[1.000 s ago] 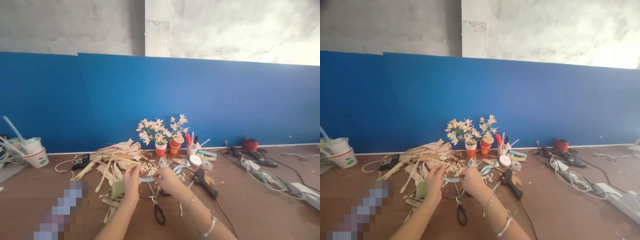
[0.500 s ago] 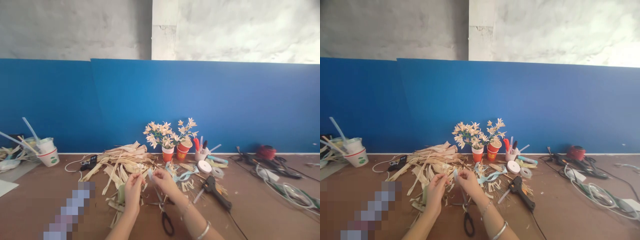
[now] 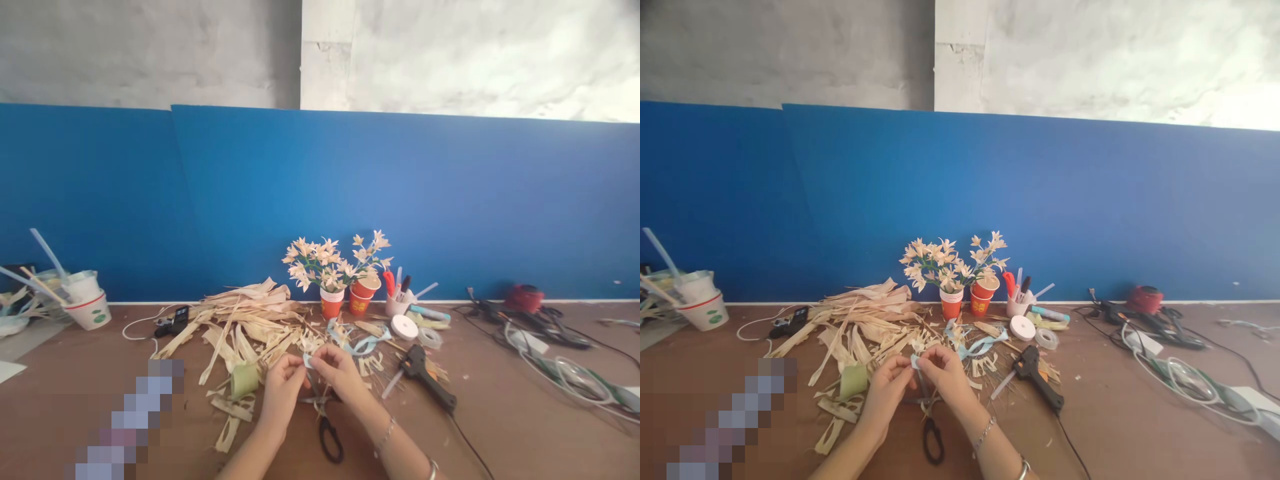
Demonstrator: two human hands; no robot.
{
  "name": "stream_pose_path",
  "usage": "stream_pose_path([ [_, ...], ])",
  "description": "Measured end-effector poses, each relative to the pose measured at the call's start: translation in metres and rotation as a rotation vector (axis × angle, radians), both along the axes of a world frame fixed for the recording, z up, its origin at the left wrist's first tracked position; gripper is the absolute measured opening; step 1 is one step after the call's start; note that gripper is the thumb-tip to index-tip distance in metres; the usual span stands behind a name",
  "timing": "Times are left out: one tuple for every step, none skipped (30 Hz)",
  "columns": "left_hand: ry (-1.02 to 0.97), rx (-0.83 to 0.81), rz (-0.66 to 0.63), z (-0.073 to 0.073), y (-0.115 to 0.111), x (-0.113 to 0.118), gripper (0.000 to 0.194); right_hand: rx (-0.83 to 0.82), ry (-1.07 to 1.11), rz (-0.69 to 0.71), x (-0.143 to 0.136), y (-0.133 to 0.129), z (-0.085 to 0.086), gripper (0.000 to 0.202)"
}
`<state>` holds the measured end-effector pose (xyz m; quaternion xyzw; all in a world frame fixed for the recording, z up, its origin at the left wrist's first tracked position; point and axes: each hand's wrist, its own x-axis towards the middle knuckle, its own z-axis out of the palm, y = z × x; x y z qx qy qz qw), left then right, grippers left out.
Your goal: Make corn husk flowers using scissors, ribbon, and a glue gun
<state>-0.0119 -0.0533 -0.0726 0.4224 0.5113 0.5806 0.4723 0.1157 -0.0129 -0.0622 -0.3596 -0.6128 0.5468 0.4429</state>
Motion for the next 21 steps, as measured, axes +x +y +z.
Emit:
stream_pose_path([
  [-0.008,0.000,-0.003,-0.0006,0.0000,0.0004,0.017,0.014,0.016,-0.017,0.0000,0.0011,-0.0016,0.031],
  [-0.017,-0.004,-0.005,-0.0011,0.0000,0.0007,0.017,0.028,0.023,-0.032,0.0001,0.0020,-0.0027,0.032],
  [-0.025,-0.011,-0.007,-0.0013,0.0000,0.0010,0.018,0.038,0.024,-0.043,0.0002,0.0026,-0.0034,0.032],
  [-0.033,-0.019,-0.008,-0.0014,-0.0001,0.0014,0.018,0.044,0.020,-0.051,0.0002,0.0029,-0.0038,0.031],
  [-0.040,-0.027,-0.010,-0.0012,-0.0003,0.0018,0.019,0.047,0.014,-0.058,0.0001,0.0029,-0.0040,0.031],
  [-0.047,-0.034,-0.011,-0.0010,-0.0005,0.0022,0.020,0.052,0.010,-0.067,-0.0002,0.0027,-0.0040,0.030],
  [-0.053,-0.039,-0.014,-0.0008,-0.0007,0.0025,0.020,0.059,0.007,-0.079,-0.0006,0.0023,-0.0040,0.030],
  [-0.057,-0.044,-0.018,-0.0008,-0.0009,0.0027,0.021,0.067,0.006,-0.095,-0.0011,0.0019,-0.0039,0.030],
  [-0.060,-0.048,-0.020,-0.0011,-0.0009,0.0029,0.022,0.075,0.003,-0.111,-0.0017,0.0014,-0.0038,0.030],
  [-0.062,-0.050,-0.021,-0.0016,-0.0009,0.0030,0.023,0.081,0.000,-0.126,-0.0022,0.0009,-0.0038,0.030],
  [-0.062,-0.051,-0.022,-0.0025,-0.0007,0.0029,0.023,0.084,-0.002,-0.138,-0.0028,0.0005,-0.0038,0.031],
  [-0.063,-0.049,-0.022,-0.0035,-0.0004,0.0029,0.024,0.082,-0.003,-0.143,-0.0034,0.0002,-0.0039,0.032],
  [-0.065,-0.046,-0.023,-0.0045,-0.0001,0.0027,0.024,0.076,-0.001,-0.143,-0.0040,-0.0001,-0.0041,0.032],
  [-0.068,-0.042,-0.025,-0.0054,0.0003,0.0026,0.025,0.068,0.002,-0.139,-0.0045,-0.0003,-0.0043,0.033],
  [-0.071,-0.039,-0.027,-0.0061,0.0005,0.0026,0.025,0.059,0.007,-0.133,-0.0050,-0.0005,-0.0044,0.034],
  [-0.073,-0.036,-0.031,-0.0064,0.0005,0.0027,0.024,0.046,0.013,-0.122,-0.0054,-0.0007,-0.0045,0.034],
  [-0.075,-0.035,-0.034,-0.0063,0.0004,0.0028,0.024,0.034,0.020,-0.110,-0.0058,-0.0009,-0.0044,0.035],
  [-0.074,-0.034,-0.037,-0.0059,0.0002,0.0031,0.023,0.021,0.031,-0.095,-0.0062,-0.0010,-0.0043,0.036],
  [-0.070,-0.035,-0.037,-0.0052,-0.0002,0.0034,0.022,0.009,0.042,-0.079,-0.0064,-0.0012,-0.0042,0.037],
  [-0.063,-0.033,-0.037,-0.0043,-0.0007,0.0038,0.021,-0.001,0.050,-0.064,-0.0066,-0.0012,-0.0042,0.037],
  [-0.053,-0.031,-0.036,-0.0034,-0.0013,0.0041,0.020,-0.009,0.055,-0.055,-0.0067,-0.0012,-0.0043,0.038],
])
